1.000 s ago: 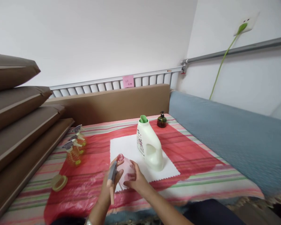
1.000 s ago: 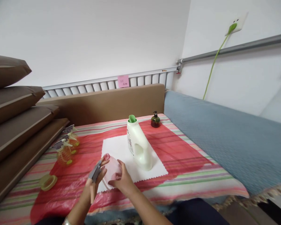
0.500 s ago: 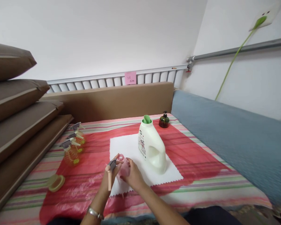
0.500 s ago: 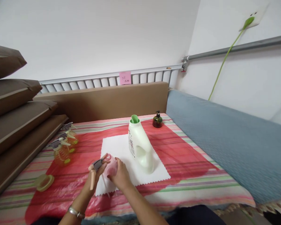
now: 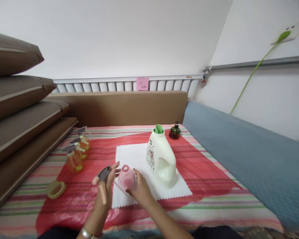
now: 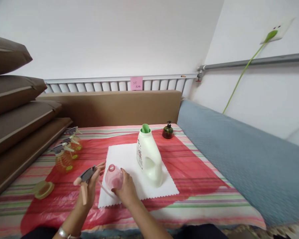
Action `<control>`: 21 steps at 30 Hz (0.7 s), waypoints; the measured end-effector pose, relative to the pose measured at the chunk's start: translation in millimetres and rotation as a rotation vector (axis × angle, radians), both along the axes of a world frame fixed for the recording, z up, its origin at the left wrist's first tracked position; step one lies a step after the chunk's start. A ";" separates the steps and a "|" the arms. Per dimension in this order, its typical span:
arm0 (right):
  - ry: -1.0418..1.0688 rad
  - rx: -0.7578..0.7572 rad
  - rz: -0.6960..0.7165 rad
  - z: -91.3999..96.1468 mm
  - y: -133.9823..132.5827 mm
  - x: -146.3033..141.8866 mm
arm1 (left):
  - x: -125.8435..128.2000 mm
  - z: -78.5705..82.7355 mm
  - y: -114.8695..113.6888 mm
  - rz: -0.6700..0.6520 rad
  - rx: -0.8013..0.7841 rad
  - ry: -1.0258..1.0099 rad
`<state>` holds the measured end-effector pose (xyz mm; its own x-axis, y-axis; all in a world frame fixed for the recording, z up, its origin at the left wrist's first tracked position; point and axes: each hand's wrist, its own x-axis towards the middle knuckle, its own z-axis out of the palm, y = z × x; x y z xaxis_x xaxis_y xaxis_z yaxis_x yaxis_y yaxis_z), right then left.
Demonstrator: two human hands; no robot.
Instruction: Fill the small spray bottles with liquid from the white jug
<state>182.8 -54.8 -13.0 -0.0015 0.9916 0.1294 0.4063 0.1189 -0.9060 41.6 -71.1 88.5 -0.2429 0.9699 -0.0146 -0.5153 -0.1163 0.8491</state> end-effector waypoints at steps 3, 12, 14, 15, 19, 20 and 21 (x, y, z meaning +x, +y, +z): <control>0.005 0.001 0.019 0.5 -4.0 5.7 | 2.9 6.7 -0.5 -0.072 -0.070 0.005; 0.112 0.158 -0.149 21.0 -57.4 74.3 | 17.6 9.9 8.7 -0.270 -0.199 -0.180; 0.137 0.232 -0.267 35.9 -65.5 99.3 | 18.3 7.3 11.2 -0.294 -0.216 -0.181; 0.152 0.268 -0.330 43.6 -66.4 110.7 | 18.3 5.7 12.3 -0.300 -0.224 -0.179; 0.172 0.292 -0.495 64.4 -47.6 139.9 | 17.0 -0.8 15.9 -0.303 -0.226 -0.158; 0.162 0.265 -0.509 66.1 -39.1 142.4 | 16.4 -1.9 16.4 -0.297 -0.229 -0.149; 0.148 0.235 -0.510 66.6 -30.2 143.1 | 16.0 -2.7 16.6 -0.292 -0.233 -0.139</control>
<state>325.9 -85.0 53.7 0.5041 0.8067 0.3084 0.3356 0.1461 -0.9306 57.6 -54.5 85.8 0.0619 0.9648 -0.2557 -0.6104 0.2393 0.7551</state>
